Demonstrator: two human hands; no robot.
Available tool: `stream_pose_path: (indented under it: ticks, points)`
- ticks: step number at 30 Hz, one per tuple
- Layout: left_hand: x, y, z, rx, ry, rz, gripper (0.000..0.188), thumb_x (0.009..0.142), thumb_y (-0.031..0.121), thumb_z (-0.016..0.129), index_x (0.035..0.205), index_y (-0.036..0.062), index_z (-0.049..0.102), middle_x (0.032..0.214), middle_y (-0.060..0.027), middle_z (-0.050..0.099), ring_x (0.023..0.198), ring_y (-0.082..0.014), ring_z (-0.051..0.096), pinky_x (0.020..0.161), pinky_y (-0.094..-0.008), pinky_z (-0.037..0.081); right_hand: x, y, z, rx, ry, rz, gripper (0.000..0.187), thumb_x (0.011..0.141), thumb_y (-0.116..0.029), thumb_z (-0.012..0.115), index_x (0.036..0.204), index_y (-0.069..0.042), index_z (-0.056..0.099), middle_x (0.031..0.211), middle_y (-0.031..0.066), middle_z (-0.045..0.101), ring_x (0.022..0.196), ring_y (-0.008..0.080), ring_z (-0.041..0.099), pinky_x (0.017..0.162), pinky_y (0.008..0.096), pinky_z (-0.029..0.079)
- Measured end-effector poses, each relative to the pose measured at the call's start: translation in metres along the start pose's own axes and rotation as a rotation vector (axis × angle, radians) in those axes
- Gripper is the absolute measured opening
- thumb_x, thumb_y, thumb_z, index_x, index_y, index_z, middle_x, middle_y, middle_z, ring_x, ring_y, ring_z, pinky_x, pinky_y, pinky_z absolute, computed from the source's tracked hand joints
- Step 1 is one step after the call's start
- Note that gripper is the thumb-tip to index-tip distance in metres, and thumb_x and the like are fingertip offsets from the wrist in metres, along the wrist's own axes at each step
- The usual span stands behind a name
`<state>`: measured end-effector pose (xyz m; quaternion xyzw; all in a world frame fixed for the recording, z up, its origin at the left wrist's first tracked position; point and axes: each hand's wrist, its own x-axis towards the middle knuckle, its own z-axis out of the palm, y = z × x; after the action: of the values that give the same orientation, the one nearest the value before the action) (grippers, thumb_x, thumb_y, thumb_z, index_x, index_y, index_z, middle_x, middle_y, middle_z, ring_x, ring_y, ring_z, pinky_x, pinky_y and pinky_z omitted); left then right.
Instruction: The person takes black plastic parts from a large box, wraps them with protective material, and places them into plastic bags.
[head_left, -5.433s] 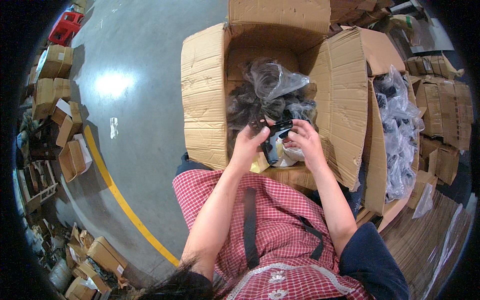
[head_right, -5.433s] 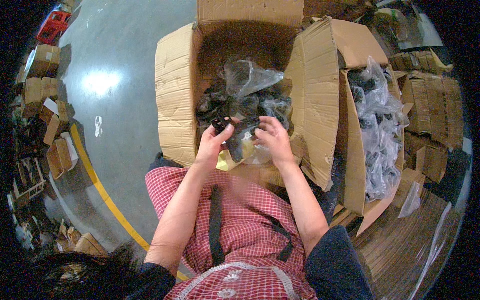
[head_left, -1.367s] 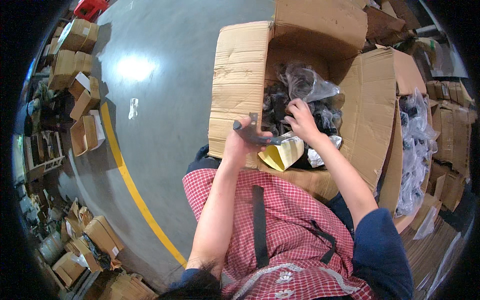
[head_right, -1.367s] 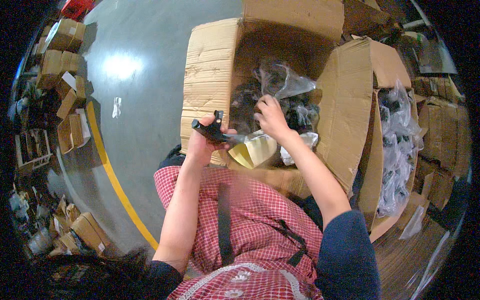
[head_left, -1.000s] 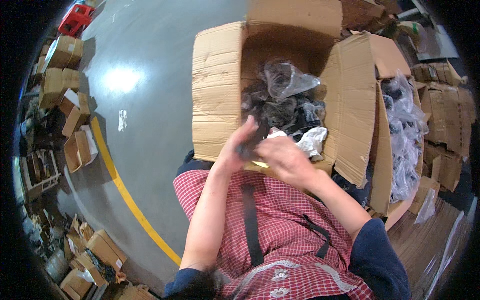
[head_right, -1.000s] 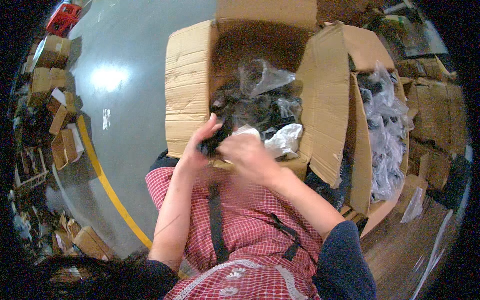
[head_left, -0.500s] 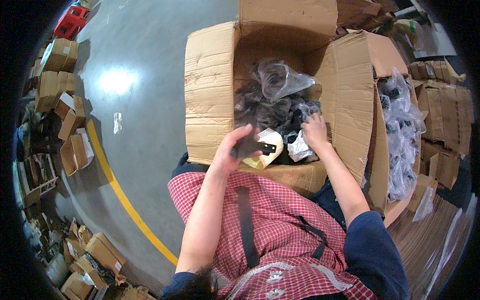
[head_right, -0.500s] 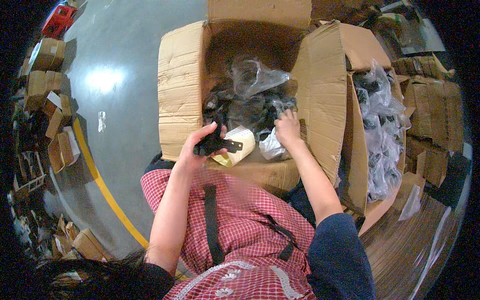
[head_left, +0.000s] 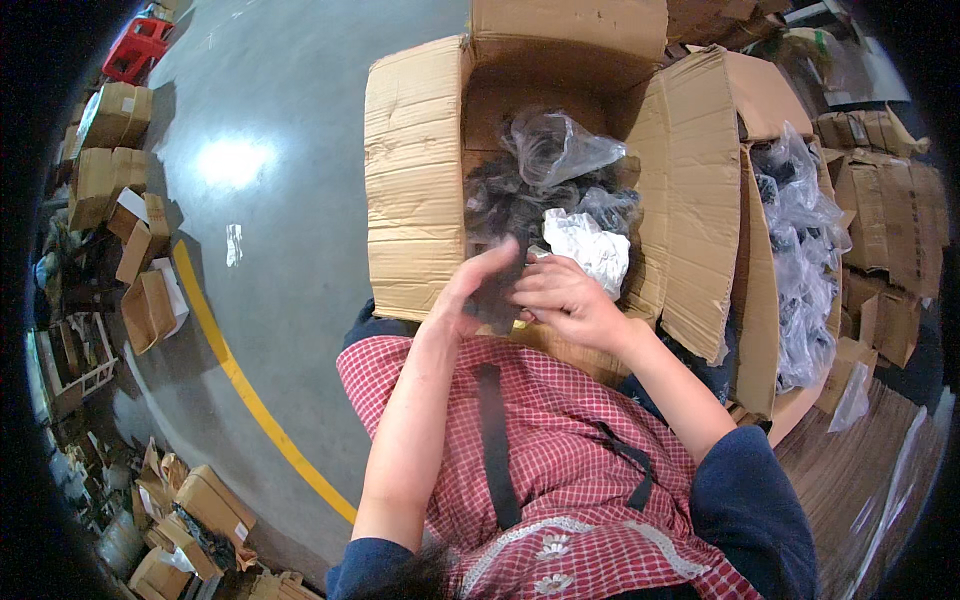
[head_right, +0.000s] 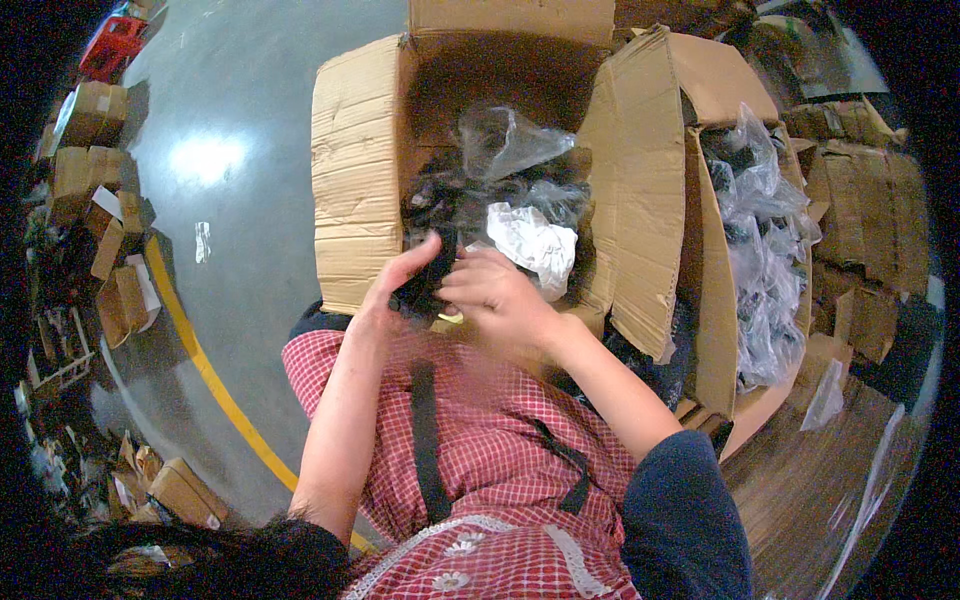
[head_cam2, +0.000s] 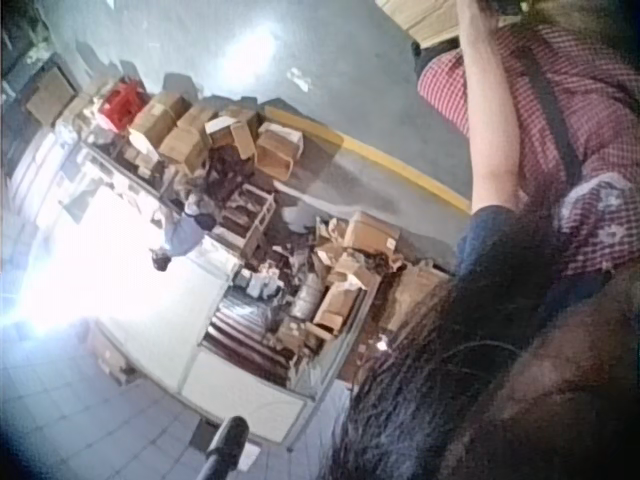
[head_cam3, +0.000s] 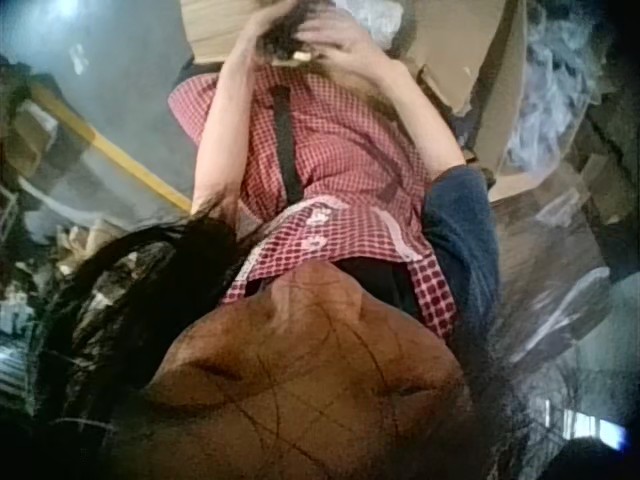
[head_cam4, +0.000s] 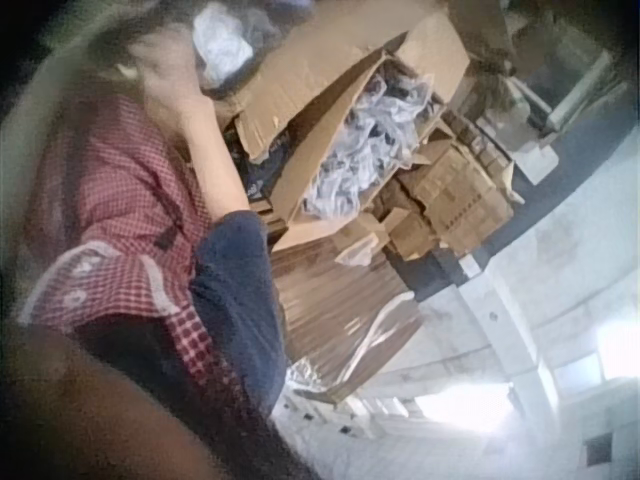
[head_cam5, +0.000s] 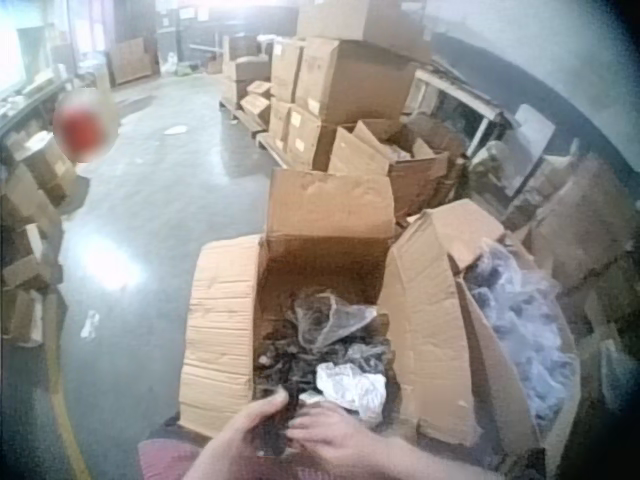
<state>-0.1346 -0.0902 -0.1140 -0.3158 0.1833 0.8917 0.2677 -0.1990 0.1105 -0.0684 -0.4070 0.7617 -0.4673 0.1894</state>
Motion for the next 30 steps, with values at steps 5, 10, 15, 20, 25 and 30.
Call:
stream_pose_path:
  ticks: [5,10,15,20,25,30]
  points:
    - [-0.006,0.010,0.003,0.048,-0.076,0.283,0.037,0.080,0.004,0.062,0.117,-0.0010,0.058,0.108,-0.0133,0.062,0.094,-0.0284,0.066,0.072,-0.0435,0.063,-0.019,0.063,-0.026,0.457,0.383,0.483,0.021,0.085,0.000,0.058,0.098,-0.003,0.074,0.093,0.0045,0.074,0.091,0.0165,0.066,0.088,0.0329,0.051]
    - [-0.013,0.011,0.005,-0.102,0.137,0.392,0.031,0.080,0.003,0.059,0.110,-0.0003,0.059,0.106,-0.0130,0.062,0.091,-0.0285,0.065,0.075,-0.0418,0.064,-0.049,0.093,-0.036,-0.588,-0.401,0.370,0.016,0.071,-0.005,0.060,0.078,-0.006,0.074,0.087,0.0170,0.073,0.084,0.0337,0.068,0.098,0.0453,0.047]
    - [-0.007,0.007,-0.004,-0.043,0.157,0.393,0.036,0.079,0.007,0.062,0.114,-0.0004,0.059,0.105,-0.0111,0.063,0.099,-0.0277,0.064,0.077,-0.0424,0.064,-0.047,0.088,-0.043,-0.825,0.011,0.499,0.015,0.076,-0.008,0.060,0.082,-0.002,0.073,0.090,0.0201,0.071,0.087,0.0381,0.067,0.094,0.0471,0.048]
    - [-0.004,0.005,-0.005,-0.028,0.130,0.424,0.034,0.079,0.007,0.062,0.112,-0.0014,0.059,0.104,-0.0118,0.063,0.095,-0.0277,0.066,0.077,-0.0423,0.065,-0.042,0.096,-0.036,-0.518,-0.170,0.798,0.025,0.084,-0.020,0.070,0.101,-0.002,0.067,0.092,0.0208,0.071,0.093,0.0387,0.068,0.079,0.0493,0.053]
    - [-0.004,0.009,-0.003,-0.019,0.130,0.414,0.033,0.080,0.008,0.062,0.112,-0.0004,0.060,0.104,-0.0110,0.064,0.097,-0.0276,0.065,0.078,-0.0425,0.064,-0.058,0.126,-0.013,-0.550,-0.001,0.618,0.036,0.083,-0.022,0.076,0.112,-0.002,0.068,0.095,0.0228,0.072,0.093,0.0368,0.070,0.078,0.0448,0.054]
    - [-0.011,0.009,0.000,-0.135,0.176,0.376,0.030,0.080,0.003,0.059,0.110,0.0003,0.058,0.104,-0.0127,0.062,0.093,-0.0280,0.064,0.078,-0.0445,0.064,-0.050,0.109,-0.047,0.082,0.319,0.861,0.031,0.087,-0.014,0.074,0.112,0.004,0.071,0.086,0.0149,0.074,0.072,0.0181,0.071,0.066,0.0338,0.056]
